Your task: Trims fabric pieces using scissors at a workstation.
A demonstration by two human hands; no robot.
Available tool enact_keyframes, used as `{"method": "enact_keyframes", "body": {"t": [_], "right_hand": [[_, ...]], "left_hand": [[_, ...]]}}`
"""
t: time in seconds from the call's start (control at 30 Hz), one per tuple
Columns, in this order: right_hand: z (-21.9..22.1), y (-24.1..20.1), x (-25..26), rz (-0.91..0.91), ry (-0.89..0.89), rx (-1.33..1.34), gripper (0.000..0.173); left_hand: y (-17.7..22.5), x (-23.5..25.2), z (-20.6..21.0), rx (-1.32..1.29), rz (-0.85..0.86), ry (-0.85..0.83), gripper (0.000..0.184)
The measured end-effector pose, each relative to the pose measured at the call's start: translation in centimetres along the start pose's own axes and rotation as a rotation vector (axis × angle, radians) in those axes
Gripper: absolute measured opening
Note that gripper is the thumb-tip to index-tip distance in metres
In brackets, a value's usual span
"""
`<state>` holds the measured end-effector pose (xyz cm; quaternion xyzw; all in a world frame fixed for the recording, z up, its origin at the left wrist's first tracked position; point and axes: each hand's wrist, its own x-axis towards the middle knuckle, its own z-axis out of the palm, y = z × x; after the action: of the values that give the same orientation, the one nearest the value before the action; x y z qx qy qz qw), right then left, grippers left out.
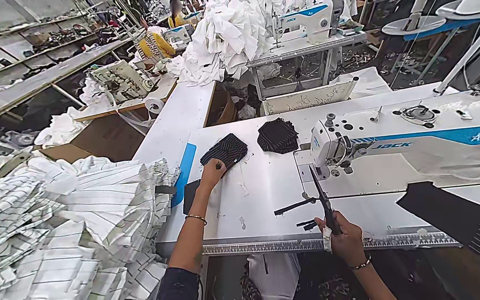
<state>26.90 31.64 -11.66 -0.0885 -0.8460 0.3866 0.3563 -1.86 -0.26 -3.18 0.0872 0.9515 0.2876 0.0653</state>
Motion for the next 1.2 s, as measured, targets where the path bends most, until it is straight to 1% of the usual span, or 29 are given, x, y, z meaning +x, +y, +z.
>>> {"method": "enact_keyframes", "body": {"t": [0.07,0.17,0.3,0.4,0.43,0.57,0.6,0.73,0.87,0.93,1.03,1.1,1.2], "right_hand": [[0.0,0.0,0.0,0.008,-0.007,0.011,0.042],[-0.1,-0.1,0.0,0.008,-0.016,0.000,0.043],[-0.3,-0.3,0.1,-0.006,-0.006,-0.024,0.044],[-0.2,-0.2,0.2,-0.008,-0.006,-0.009,0.044],[-0.2,-0.2,0.1,-0.012,-0.008,-0.009,0.044],[-0.2,0.1,0.1,-0.012,-0.007,0.010,0.043],[-0.1,0.2,0.2,-0.011,-0.006,0.010,0.043],[-0.2,-0.1,0.1,-0.004,-0.021,-0.053,0.046],[-0.2,-0.2,0.1,0.003,-0.029,-0.069,0.045],[-0.2,-0.3,0.2,0.004,-0.025,-0.062,0.043],[-0.2,-0.5,0.2,0.009,-0.023,-0.034,0.042],[-0.1,-0.4,0.2,0.016,-0.019,-0.023,0.042],[-0.1,-0.3,0.2,0.018,-0.021,-0.027,0.042]], "left_hand": [[-0.4,0.0,0.3,0.076,0.035,-0.043,0.028],[-0.2,0.1,0.6,0.203,0.031,-0.094,0.035],[0.6,0.4,0.8,0.240,-0.006,-0.087,0.032],[1.6,0.2,0.6,0.287,-0.031,-0.124,0.031],[1.7,0.2,0.5,0.266,-0.041,-0.116,0.031],[1.3,-0.5,0.0,0.007,-0.071,0.045,0.030],[1.2,-0.6,-0.1,-0.018,-0.064,0.055,0.030],[-0.1,-0.6,1.1,0.122,0.013,-0.072,0.034],[0.9,-0.7,1.8,0.269,0.030,-0.103,0.039],[1.5,-0.8,1.7,0.303,0.019,-0.121,0.037],[1.2,-0.5,1.4,0.243,-0.005,-0.076,0.031],[1.1,-0.4,1.1,0.190,-0.025,-0.053,0.031],[2.6,-1.3,0.3,0.084,-0.041,-0.035,0.032]]}}
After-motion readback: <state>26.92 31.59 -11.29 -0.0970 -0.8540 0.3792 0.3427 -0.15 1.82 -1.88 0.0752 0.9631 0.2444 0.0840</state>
